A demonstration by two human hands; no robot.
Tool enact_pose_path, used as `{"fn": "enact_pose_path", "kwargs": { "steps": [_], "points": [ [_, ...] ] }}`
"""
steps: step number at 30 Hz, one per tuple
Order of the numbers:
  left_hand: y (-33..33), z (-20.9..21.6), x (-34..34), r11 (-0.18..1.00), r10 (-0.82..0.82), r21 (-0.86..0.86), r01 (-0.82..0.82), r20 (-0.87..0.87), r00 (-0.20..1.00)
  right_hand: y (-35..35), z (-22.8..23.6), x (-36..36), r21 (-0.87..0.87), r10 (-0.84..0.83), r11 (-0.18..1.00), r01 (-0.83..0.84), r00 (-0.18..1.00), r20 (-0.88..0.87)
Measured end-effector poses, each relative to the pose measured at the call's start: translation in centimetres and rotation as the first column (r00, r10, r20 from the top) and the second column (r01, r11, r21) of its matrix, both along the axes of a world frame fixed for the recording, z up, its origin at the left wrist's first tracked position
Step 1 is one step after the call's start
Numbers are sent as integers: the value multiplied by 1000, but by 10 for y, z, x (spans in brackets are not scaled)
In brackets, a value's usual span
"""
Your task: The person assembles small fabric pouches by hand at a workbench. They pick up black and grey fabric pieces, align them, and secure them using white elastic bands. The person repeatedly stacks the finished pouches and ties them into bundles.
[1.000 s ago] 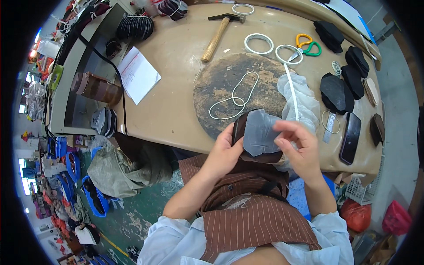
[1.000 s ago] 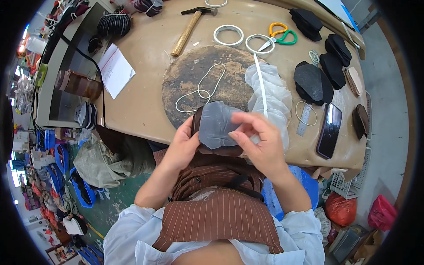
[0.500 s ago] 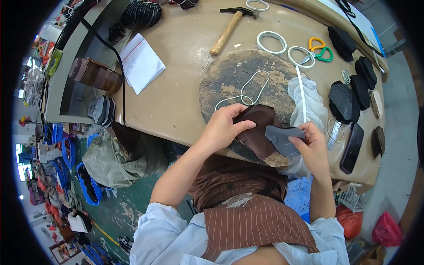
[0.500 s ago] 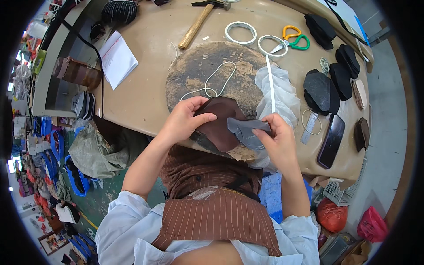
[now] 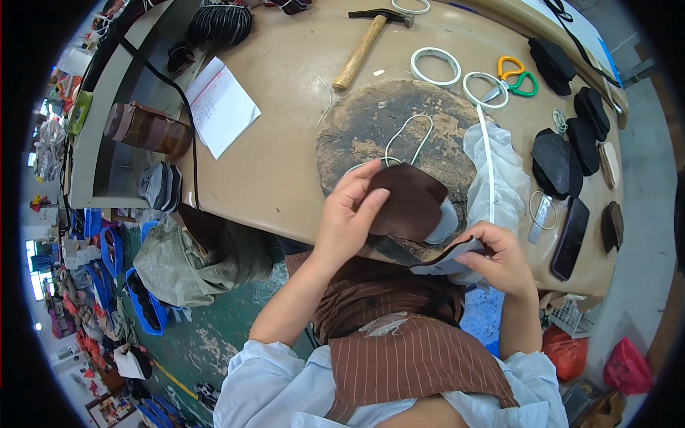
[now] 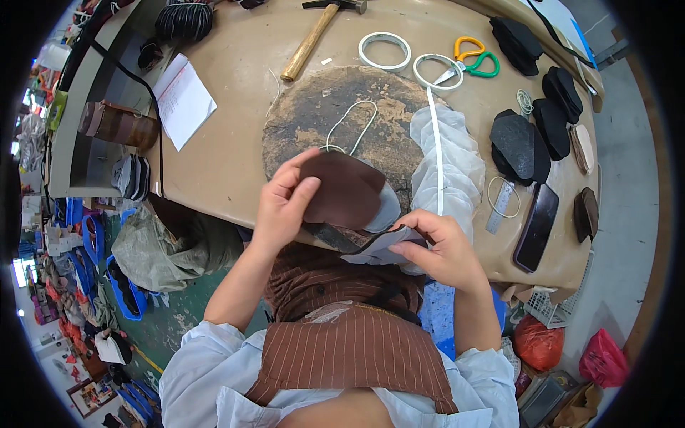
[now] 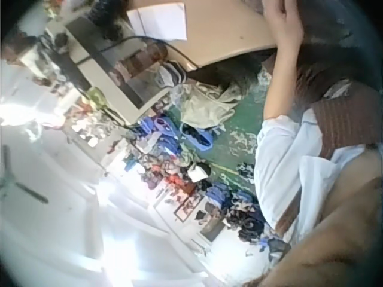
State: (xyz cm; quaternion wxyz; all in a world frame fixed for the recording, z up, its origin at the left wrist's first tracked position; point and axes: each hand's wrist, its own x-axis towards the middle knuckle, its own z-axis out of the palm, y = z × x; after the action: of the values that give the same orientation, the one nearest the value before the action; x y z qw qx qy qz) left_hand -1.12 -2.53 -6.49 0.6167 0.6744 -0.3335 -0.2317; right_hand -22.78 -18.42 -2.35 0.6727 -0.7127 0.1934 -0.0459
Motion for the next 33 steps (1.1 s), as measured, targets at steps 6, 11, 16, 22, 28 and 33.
{"fn": "enact_pose_path", "kwargs": {
  "steps": [6, 11, 16, 22, 28, 33],
  "points": [
    [27, 15, 69, 979, 175, -61, -196, -259, 950, -10, 8, -3, 215, -159, 965, 151, 987, 20],
    [34, -5, 103, 942, 261, 177, -286, 154, 953, -12, 13, 38, 183, -181, 966, 184, 983, -38],
    [19, 26, 47, 898, 245, 105, -427, 687, 684, 4, -4, 59, -777, -103, 619, 115, 993, 65],
    [14, 31, -18, 905, -50, 421, -60, 246, 968, 13, 6, 60, -471, -248, 870, 147, 956, -160],
    [-8, 36, -13, 907, -122, 420, -20, 311, 943, 10, -12, 41, -102, -390, 915, 391, 920, 37],
    [-7, 38, -7, 925, -156, 342, 168, -61, 986, 5, -26, 14, -85, -395, 914, 397, 918, 41]
  ]
}}
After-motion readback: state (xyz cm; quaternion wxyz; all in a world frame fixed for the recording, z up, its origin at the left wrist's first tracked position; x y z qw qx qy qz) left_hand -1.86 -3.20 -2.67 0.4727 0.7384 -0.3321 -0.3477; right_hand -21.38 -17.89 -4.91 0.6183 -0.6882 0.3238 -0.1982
